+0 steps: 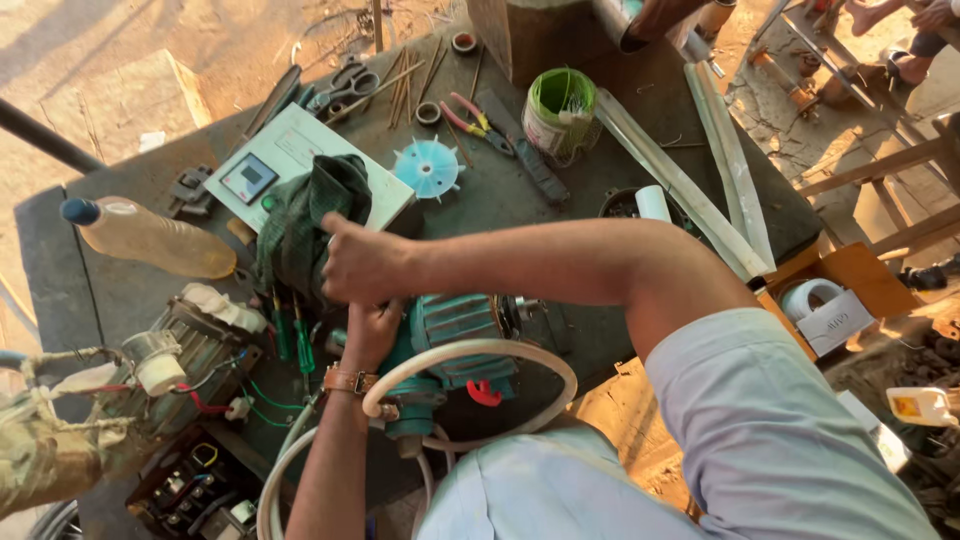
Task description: The person disassembles a teal electric motor on a workbench, removes the end cap, and inspects the internal windings and shaft. They handle the motor housing, end cap, and internal components with both hands.
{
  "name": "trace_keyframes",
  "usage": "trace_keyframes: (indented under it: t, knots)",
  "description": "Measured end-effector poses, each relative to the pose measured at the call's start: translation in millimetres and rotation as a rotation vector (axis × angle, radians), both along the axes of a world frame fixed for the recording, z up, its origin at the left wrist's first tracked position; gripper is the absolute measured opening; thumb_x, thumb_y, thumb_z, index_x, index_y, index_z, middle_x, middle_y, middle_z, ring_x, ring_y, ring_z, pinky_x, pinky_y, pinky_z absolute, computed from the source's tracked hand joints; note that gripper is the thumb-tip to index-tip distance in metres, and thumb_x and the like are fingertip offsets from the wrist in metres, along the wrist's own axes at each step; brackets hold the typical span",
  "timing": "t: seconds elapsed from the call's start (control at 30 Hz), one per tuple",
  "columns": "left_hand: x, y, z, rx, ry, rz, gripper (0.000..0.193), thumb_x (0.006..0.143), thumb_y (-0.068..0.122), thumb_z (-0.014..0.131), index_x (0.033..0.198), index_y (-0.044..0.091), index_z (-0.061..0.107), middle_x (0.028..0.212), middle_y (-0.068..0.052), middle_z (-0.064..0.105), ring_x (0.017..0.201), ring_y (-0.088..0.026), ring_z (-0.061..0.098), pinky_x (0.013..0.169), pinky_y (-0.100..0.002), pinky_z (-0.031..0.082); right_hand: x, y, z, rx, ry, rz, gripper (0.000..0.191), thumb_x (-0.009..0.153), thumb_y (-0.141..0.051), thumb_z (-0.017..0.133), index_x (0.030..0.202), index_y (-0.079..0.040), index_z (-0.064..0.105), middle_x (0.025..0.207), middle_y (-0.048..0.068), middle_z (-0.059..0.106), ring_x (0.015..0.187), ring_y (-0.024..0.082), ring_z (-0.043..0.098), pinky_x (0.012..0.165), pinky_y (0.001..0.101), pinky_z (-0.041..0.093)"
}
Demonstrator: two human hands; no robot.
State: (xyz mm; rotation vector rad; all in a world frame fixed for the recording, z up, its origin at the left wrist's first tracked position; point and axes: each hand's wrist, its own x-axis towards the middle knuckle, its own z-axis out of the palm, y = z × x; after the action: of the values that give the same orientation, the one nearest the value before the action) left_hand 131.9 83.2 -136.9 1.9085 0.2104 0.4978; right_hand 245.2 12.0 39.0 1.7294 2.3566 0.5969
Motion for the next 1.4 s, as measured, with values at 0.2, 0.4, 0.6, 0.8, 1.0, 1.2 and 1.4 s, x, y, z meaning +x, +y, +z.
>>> trace_keyframes:
  t: [0.2, 0.4, 0.6, 0.8, 1.0, 1.2, 1.4]
  knots:
    - [-0.4, -1.2, -11.0, 0.547, 0.452, 0.415, 0.027, 0.098, 0.020, 0.065, 0.111, -0.003, 0.072, 0.095, -0.015, 0.075, 0.086, -0.015, 0.065, 0.074, -0.035, 0.054, -51.2, -19.6, 40.6, 0.285, 0.076, 0.255, 0.042, 0.093, -0.038, 0.066, 0.055, -0.021, 0.063, 0.053, -0.010, 0.061, 0.052, 0.016, 0.061, 0.083, 0.0405, 0.045]
    - [-3.5, -21.0, 61.3, -0.028, 0.061, -0.007, 0.030, 0.104, 0.022, 0.064, 0.102, -0.006, 0.074, 0.078, -0.014, 0.075, 0.074, -0.006, 0.054, 0.065, -0.031, 0.053, 83.1, 2.2, -11.5, 0.015, 0.199, -0.142, 0.022, 0.084, -0.031, 0.063, 0.064, -0.024, 0.071, 0.075, 0.002, 0.073, 0.070, 0.026, 0.070, 0.076, 0.0547, 0.047]
    - [10.0, -22.7, 96.7, -0.018, 0.197, 0.026, 0.028, 0.098, 0.022, 0.067, 0.102, -0.004, 0.075, 0.067, -0.015, 0.070, 0.062, -0.004, 0.055, 0.054, -0.030, 0.048, 110.4, -14.1, -71.8, 0.060, 0.500, -0.310, 0.037, 0.093, -0.033, 0.062, 0.064, -0.011, 0.070, 0.063, 0.013, 0.069, 0.061, 0.032, 0.069, 0.065, 0.0461, 0.053]
    - [9.7, -20.4, 93.9, -0.051, 0.159, 0.009, 0.027, 0.099, 0.022, 0.066, 0.103, -0.004, 0.075, 0.064, -0.013, 0.067, 0.063, -0.002, 0.055, 0.053, -0.029, 0.048, 111.4, -5.7, -71.2, 0.011, 0.592, -0.314, 0.035, 0.086, -0.035, 0.063, 0.066, -0.007, 0.073, 0.065, 0.017, 0.069, 0.061, 0.038, 0.068, 0.057, 0.0488, 0.054]
    - [12.9, -22.0, 97.6, -0.002, 0.251, 0.032, 0.029, 0.101, 0.021, 0.066, 0.097, -0.007, 0.074, 0.058, -0.014, 0.056, 0.056, -0.010, 0.043, 0.050, -0.033, 0.038, 106.0, -5.3, -79.5, -0.323, 0.615, -0.530, 0.043, 0.096, -0.044, 0.060, 0.087, -0.006, 0.077, 0.086, 0.018, 0.074, 0.081, 0.039, 0.072, 0.071, 0.0504, 0.057]
    - [9.3, -26.0, 101.8, 0.010, 0.137, -0.085, 0.030, 0.095, 0.024, 0.071, 0.096, -0.005, 0.071, 0.067, -0.012, 0.065, 0.061, -0.010, 0.054, 0.056, -0.032, 0.047, 100.1, 5.0, -86.2, -0.494, 0.661, -0.635, 0.045, 0.095, -0.047, 0.060, 0.107, -0.007, 0.076, 0.109, 0.016, 0.075, 0.105, 0.036, 0.071, 0.086, 0.0492, 0.057]
    - [5.8, -27.8, 102.1, 0.120, 0.213, -0.054, 0.032, 0.096, 0.023, 0.073, 0.091, -0.008, 0.069, 0.069, -0.017, 0.065, 0.060, -0.019, 0.051, 0.059, -0.035, 0.046, 79.5, 22.8, -78.6, -0.409, 0.859, -0.584, 0.040, 0.085, -0.041, 0.070, 0.101, -0.004, 0.076, 0.102, 0.020, 0.075, 0.099, 0.039, 0.071, 0.086, 0.0489, 0.057]
